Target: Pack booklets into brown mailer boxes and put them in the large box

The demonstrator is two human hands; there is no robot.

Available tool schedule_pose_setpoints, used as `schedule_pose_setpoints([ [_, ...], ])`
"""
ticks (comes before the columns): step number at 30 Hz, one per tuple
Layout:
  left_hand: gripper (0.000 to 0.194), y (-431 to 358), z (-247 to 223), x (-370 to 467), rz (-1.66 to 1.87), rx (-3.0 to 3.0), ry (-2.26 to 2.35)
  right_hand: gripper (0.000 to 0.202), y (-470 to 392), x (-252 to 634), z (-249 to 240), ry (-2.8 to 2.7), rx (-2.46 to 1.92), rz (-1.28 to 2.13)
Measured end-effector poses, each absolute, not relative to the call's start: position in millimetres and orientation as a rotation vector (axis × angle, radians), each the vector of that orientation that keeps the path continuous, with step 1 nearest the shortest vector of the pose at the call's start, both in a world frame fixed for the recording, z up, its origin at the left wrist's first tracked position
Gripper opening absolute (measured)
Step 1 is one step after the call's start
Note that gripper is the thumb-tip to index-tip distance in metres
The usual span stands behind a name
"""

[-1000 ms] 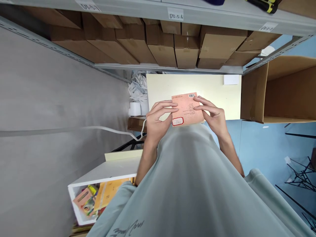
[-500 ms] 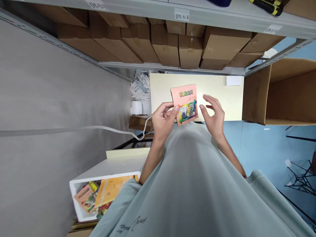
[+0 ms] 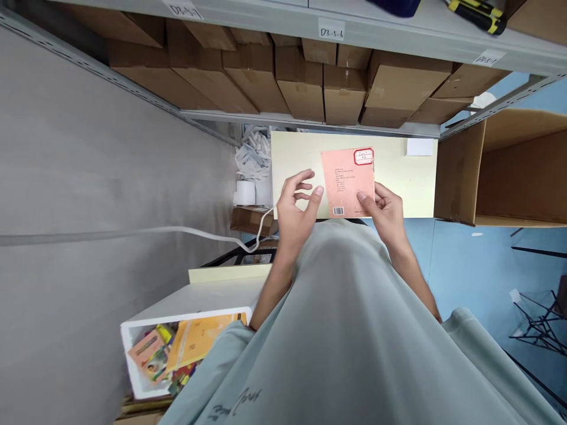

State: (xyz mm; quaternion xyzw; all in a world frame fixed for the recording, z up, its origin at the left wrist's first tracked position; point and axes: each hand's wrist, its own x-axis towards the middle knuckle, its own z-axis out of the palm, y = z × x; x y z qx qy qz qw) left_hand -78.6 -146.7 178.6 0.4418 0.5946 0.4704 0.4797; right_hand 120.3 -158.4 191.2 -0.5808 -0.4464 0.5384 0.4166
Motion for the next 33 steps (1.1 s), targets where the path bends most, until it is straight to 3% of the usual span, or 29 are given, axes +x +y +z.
schedule_pose_setpoints([
  [8,0.042,-147,179,-88,0.974,0.95,1.249,0.07,-165,124,190,-1.068,-1.397,1.536],
  [21,0.037,-144,187,-95,1.024,0.96,1.291,0.057,-159,130,204,-1.181,-1.387,1.516],
  [33,0.043,-144,178,-94,1.033,0.922,1.301,0.071,-160,138,193,-1.166,-1.415,1.56],
])
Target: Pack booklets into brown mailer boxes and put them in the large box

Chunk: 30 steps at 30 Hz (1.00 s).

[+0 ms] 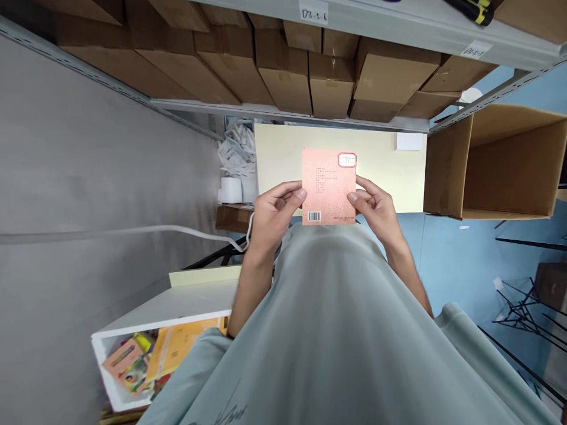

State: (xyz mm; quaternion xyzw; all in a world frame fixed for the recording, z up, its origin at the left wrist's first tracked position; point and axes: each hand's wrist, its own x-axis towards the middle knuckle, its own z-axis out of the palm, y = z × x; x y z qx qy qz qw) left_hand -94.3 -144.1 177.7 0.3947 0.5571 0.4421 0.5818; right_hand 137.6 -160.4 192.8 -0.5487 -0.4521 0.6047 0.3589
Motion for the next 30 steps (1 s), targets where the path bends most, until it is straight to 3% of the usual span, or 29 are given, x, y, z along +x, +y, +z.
schedule_pose_setpoints([
  [4,0.045,-143,176,-95,1.022,0.915,1.287,0.075,-161,137,196,-1.189,-1.431,1.515],
  [8,0.059,-142,178,-95,1.031,0.938,1.252,0.06,-160,138,199,-1.225,-1.444,1.471],
  [12,0.044,-140,181,-94,1.009,1.038,1.347,0.051,-159,141,201,-1.177,-1.418,1.493],
  [18,0.04,-135,177,-91,0.968,1.001,1.282,0.057,-156,141,199,-1.051,-1.386,1.585],
  [30,0.05,-129,162,-88,0.985,0.95,1.296,0.066,-143,136,185,-0.945,-1.53,1.594],
])
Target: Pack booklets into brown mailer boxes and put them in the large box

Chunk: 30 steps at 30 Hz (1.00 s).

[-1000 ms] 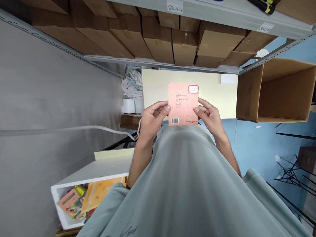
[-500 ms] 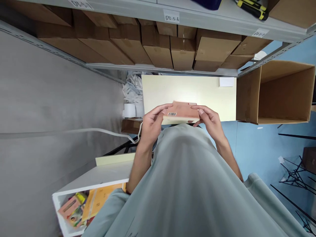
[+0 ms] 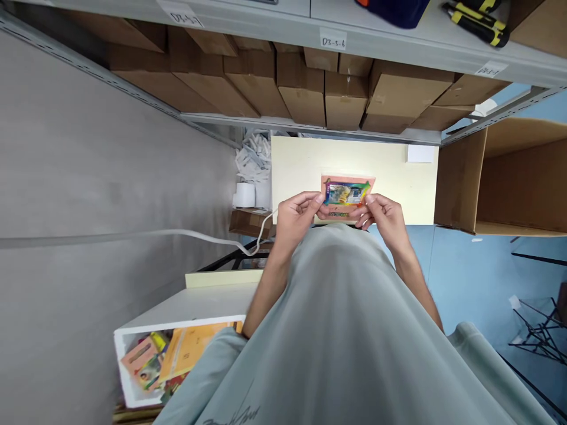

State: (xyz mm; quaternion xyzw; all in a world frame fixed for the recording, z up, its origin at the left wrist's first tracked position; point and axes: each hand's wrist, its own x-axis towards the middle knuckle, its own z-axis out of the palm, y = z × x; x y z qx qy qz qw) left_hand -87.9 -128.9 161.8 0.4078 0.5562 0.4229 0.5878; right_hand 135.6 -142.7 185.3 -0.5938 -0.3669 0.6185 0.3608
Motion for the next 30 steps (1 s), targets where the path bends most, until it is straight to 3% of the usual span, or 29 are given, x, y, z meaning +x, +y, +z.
schedule_pose_setpoints([
  [3,0.054,-129,159,-92,0.994,1.011,1.303,0.066,-144,134,181,-0.971,-1.537,1.518],
  [7,0.049,-131,150,-95,1.033,1.005,1.298,0.045,-143,131,165,-1.152,-1.498,1.427],
  [11,0.067,-130,140,-98,1.059,0.85,1.237,0.039,-138,126,145,-1.219,-1.483,1.431],
  [19,0.041,-134,129,-94,1.083,0.796,1.433,0.04,-129,91,138,-1.387,-1.686,1.136],
  [24,0.029,-139,120,-91,1.119,1.256,1.484,0.048,-123,49,128,-1.176,-1.568,1.48],
  [30,0.045,-131,66,-136,0.995,1.279,1.628,0.045,-104,27,82,-1.127,-1.642,1.52],
])
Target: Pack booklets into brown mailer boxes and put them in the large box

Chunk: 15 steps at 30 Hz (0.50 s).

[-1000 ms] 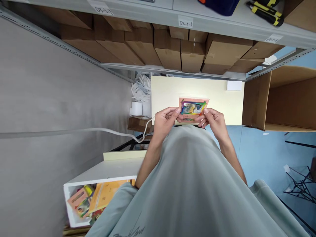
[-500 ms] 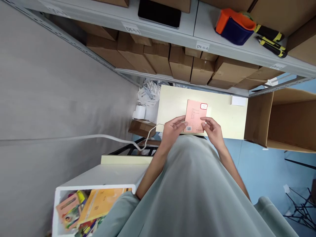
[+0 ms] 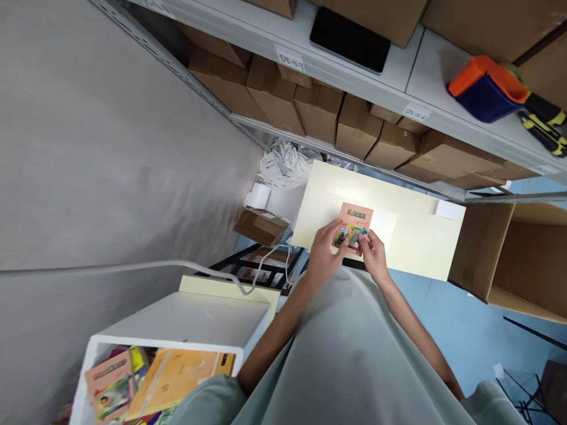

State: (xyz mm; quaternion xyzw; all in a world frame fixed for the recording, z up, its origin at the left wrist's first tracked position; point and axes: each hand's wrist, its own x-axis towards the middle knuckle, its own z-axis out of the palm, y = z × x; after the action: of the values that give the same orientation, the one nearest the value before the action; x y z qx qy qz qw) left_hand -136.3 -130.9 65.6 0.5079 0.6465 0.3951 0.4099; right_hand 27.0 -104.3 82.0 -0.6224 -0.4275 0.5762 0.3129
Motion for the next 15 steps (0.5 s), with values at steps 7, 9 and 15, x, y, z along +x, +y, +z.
schedule_pose_setpoints([
  [7,0.039,-93,-40,-210,0.892,0.613,1.556,0.053,-48,-21,2,-1.221,-1.627,1.659],
  [9,0.037,-73,-63,-222,0.888,0.585,1.587,0.052,-22,-38,-29,-1.253,-1.683,1.636],
  [15,0.046,-6,-118,-243,0.897,0.649,1.648,0.031,44,-70,-103,-1.128,-1.811,1.639],
])
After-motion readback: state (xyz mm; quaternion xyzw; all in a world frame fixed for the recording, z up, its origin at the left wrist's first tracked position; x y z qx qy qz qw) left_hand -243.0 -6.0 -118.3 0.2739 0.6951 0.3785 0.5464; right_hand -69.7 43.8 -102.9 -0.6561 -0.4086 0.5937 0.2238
